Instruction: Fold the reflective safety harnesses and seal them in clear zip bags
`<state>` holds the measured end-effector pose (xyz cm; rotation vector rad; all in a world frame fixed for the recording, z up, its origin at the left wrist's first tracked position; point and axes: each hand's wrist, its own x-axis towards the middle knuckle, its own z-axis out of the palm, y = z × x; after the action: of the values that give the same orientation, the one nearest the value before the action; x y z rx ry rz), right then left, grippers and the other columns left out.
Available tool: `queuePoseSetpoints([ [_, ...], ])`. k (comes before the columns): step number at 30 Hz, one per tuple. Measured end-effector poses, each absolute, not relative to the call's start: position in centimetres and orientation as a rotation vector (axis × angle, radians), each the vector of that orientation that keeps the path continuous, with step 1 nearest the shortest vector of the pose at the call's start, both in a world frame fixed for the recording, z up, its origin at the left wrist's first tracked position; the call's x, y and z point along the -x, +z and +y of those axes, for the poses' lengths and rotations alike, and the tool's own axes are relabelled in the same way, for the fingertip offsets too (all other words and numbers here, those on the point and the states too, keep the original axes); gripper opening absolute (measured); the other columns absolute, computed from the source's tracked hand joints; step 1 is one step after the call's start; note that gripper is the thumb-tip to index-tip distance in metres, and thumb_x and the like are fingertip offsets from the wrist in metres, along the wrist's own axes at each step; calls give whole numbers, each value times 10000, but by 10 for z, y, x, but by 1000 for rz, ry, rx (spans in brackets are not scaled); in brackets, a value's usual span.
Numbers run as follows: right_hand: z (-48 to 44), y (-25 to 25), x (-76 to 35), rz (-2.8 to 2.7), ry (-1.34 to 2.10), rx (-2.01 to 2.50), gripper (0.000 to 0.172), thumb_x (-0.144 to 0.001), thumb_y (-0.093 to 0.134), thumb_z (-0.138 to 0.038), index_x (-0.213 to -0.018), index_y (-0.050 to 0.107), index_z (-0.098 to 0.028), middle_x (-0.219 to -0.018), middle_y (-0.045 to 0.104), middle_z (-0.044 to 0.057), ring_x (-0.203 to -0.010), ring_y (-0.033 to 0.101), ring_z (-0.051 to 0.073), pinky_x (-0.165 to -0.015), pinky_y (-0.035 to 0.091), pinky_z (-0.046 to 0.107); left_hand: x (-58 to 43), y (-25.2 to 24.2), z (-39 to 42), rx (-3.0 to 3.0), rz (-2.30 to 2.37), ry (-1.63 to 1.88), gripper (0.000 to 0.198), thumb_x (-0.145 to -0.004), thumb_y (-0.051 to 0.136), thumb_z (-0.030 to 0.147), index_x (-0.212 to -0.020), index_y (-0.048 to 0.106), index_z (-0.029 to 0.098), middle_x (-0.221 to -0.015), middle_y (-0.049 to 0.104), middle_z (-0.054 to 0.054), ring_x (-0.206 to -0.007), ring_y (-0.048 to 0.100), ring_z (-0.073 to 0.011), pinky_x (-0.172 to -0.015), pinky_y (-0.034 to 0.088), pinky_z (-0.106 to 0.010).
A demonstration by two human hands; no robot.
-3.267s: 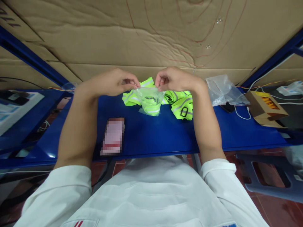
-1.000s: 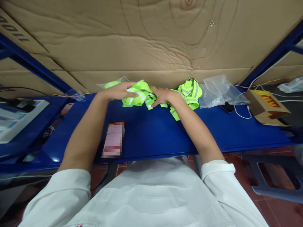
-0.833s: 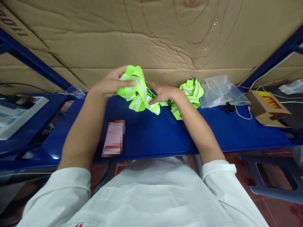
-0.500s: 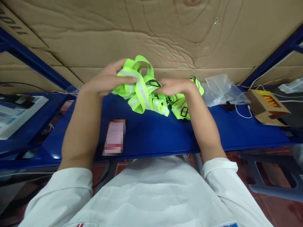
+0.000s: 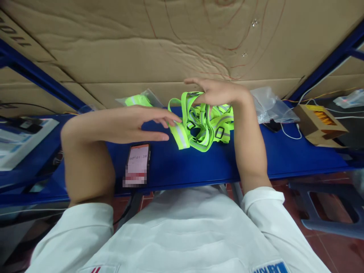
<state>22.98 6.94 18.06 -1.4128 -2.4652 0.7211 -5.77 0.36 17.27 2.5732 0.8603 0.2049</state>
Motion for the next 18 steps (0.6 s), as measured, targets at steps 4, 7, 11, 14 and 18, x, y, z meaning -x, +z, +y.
queuePoseSetpoints([
  [4,61,188,-226,-2322,803,1337,967,-909,790,-155,-1755,386,-391,-1662,591,27,-1371,683,355,-977,679,372,59,175,-2,-2493,899,158,541,-973,652,668,-1451,681,417,-1367,778,-7,-1250,754,-286,-1057,591,-401],
  [7,51,191,-218,-2089,936,1226,847,-891,752,-121,-1662,504,-369,-1586,651,39,-1287,725,324,-839,692,310,62,169,9,-2537,952,193,602,-945,667,701,-1455,680,381,-1458,739,-23,-1336,712,-313,-1144,550,-416],
  [11,44,190,-205,-1818,1131,1134,651,-944,610,-79,-1556,549,-294,-1548,661,61,-1178,764,252,-741,692,267,61,162,22,-2557,1036,169,736,-931,662,779,-1517,633,334,-1553,676,-54,-1409,657,-364,-1223,501,-475],
  [14,46,186,-198,-1780,1230,1015,628,-925,617,-58,-1511,556,-276,-1579,625,56,-1194,761,223,-804,706,267,58,161,26,-2547,1071,167,757,-922,686,794,-1514,628,325,-1503,698,-63,-1338,687,-379,-1184,531,-487],
  [18,50,181,-191,-1763,1325,916,607,-929,652,-226,-1524,573,-315,-1497,693,-2,-1347,706,230,-1017,669,296,54,161,31,-2565,1152,287,479,-948,703,630,-1273,753,281,-1235,780,-54,-1216,730,-377,-1170,533,-504],
])
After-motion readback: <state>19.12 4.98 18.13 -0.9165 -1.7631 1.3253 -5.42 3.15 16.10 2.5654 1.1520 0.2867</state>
